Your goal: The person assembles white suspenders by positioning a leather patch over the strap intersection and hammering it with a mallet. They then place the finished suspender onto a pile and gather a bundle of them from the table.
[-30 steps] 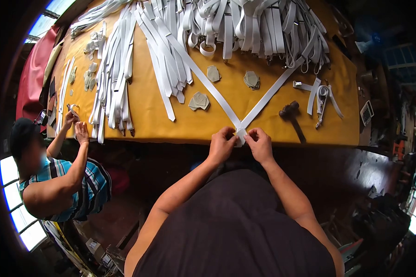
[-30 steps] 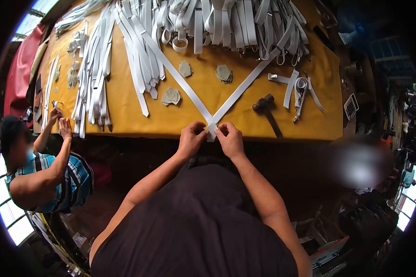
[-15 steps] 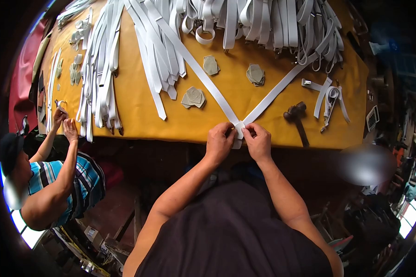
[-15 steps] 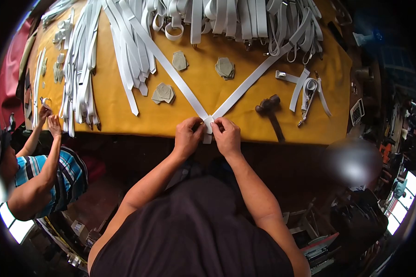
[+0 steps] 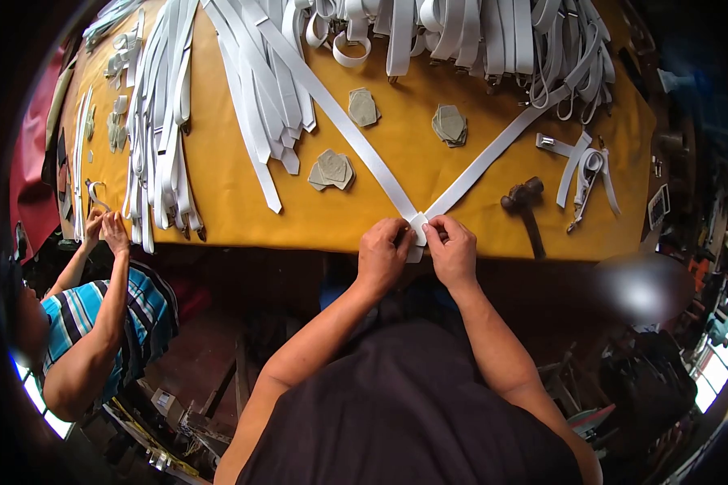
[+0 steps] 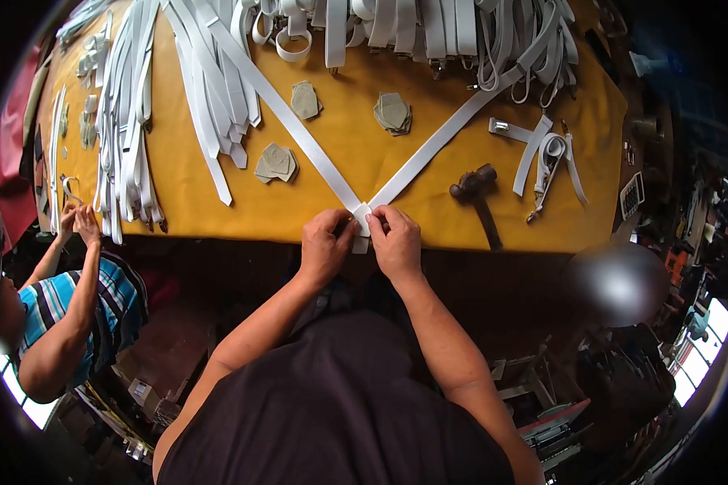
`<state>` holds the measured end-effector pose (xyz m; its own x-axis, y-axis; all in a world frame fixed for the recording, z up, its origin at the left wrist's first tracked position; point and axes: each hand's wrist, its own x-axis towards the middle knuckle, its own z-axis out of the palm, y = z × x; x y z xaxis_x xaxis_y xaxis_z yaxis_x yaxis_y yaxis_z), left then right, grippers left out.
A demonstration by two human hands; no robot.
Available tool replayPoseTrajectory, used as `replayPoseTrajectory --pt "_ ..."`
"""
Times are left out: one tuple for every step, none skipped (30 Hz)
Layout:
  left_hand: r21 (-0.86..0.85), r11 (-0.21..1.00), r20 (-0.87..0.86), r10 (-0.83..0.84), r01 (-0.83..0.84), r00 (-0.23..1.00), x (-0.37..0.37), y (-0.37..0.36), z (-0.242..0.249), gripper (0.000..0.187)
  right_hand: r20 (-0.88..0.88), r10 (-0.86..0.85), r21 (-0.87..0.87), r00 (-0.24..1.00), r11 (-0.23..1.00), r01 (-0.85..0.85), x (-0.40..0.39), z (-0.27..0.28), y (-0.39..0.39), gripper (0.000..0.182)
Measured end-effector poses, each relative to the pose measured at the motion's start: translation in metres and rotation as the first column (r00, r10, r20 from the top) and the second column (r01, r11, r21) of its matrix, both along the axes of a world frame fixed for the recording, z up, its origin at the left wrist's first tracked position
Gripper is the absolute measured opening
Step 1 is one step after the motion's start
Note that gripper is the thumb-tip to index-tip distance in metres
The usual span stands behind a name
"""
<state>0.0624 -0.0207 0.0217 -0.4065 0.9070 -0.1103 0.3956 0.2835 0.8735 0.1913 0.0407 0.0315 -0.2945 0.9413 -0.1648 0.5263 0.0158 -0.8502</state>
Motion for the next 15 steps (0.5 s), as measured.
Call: replayPoseTrajectory --pt "-0.009 1.000 -0.011 -0.002 0.002 1.000 0.0003 -0.0001 0.0000 0.016 0.009 0.000 0.011 1.000 1.000 0.000 -0.0005 -0.0007 0.0002 0.011" --pt "-0.021 1.000 -0.020 -0.005 0.005 1.000 0.0007 -0.0001 0.0005 0.015 0.012 -0.003 0.009 1.000 1.000 0.002 -0.0010 -0.0006 0.0003 0.011" --pt "-0.022 1.000 -0.017 -0.008 0.008 1.000 0.0005 0.0006 0.0005 0.015 0.015 -0.005 0.012 1.000 1.000 0.004 -0.0016 -0.0004 0.0005 0.011" --pt "-0.017 1.000 -0.022 -0.008 0.008 1.000 0.0003 0.0008 0.0006 0.014 0.019 -0.006 0.014 1.000 1.000 0.006 -0.0020 -0.0002 0.0007 0.011" --pt "-0.015 1.000 -0.026 -0.008 0.008 1.000 0.0002 0.0012 0.0007 0.014 0.023 -0.008 0.010 1.000 1.000 0.008 -0.0023 -0.0001 0.0010 0.011" --pt "-0.018 1.000 -0.023 -0.010 0.009 1.000 0.0004 0.0015 0.0004 0.014 0.024 -0.005 0.013 1.000 1.000 0.005 -0.0024 -0.0001 0.0010 0.011" --pt "-0.010 1.000 -0.022 -0.009 0.009 1.000 0.0004 0.0018 -0.0001 0.013 0.024 -0.002 0.016 1.000 1.000 0.002 -0.0026 -0.0002 0.0012 0.011" --pt "-0.002 1.000 -0.022 -0.008 0.008 1.000 0.0005 0.0015 -0.0007 0.012 0.026 -0.002 0.012 1.000 1.000 0.002 -0.0026 -0.0004 0.0012 0.011" --pt "-0.006 1.000 -0.020 -0.009 0.009 1.000 0.0004 0.0011 -0.0011 0.012 0.032 -0.002 0.004 1.000 1.000 0.002 -0.0027 -0.0002 0.0013 0.011" --pt "-0.001 1.000 -0.023 -0.013 0.013 1.000 0.0003 0.0011 -0.0016 0.012 0.037 -0.001 -0.003 0.999 1.000 0.001 -0.0030 0.0001 0.0019 0.011" --pt "0.005 1.000 -0.026 -0.017 0.017 1.000 0.0002 0.0014 -0.0022 0.012 0.038 -0.001 -0.005 0.999 1.000 0.001 -0.0036 0.0011 0.0023 0.011" --pt "0.004 1.000 -0.025 -0.017 0.017 1.000 0.0002 0.0016 -0.0027 0.012 0.041 -0.011 -0.025 0.999 1.000 0.012 -0.0045 0.0027 0.0024 0.011" --pt "0.010 1.000 -0.033 -0.017 0.017 0.999 0.0003 0.0015 -0.0033 0.011 0.044 -0.020 -0.045 0.999 0.999 0.022 -0.0053 0.0037 0.0023 0.011" --pt "0.016 1.000 -0.041 -0.018 0.018 0.999 0.0007 0.0012 -0.0037 0.011 0.046 -0.021 -0.046 0.999 0.999 0.023 -0.0059 0.0039 0.0020 0.011" --pt "0.016 1.000 -0.039 -0.018 0.019 0.999 0.0009 0.0015 -0.0041 0.011 0.047 -0.029 -0.052 0.998 0.998 0.032 -0.0068 0.0036 0.0020 0.011"
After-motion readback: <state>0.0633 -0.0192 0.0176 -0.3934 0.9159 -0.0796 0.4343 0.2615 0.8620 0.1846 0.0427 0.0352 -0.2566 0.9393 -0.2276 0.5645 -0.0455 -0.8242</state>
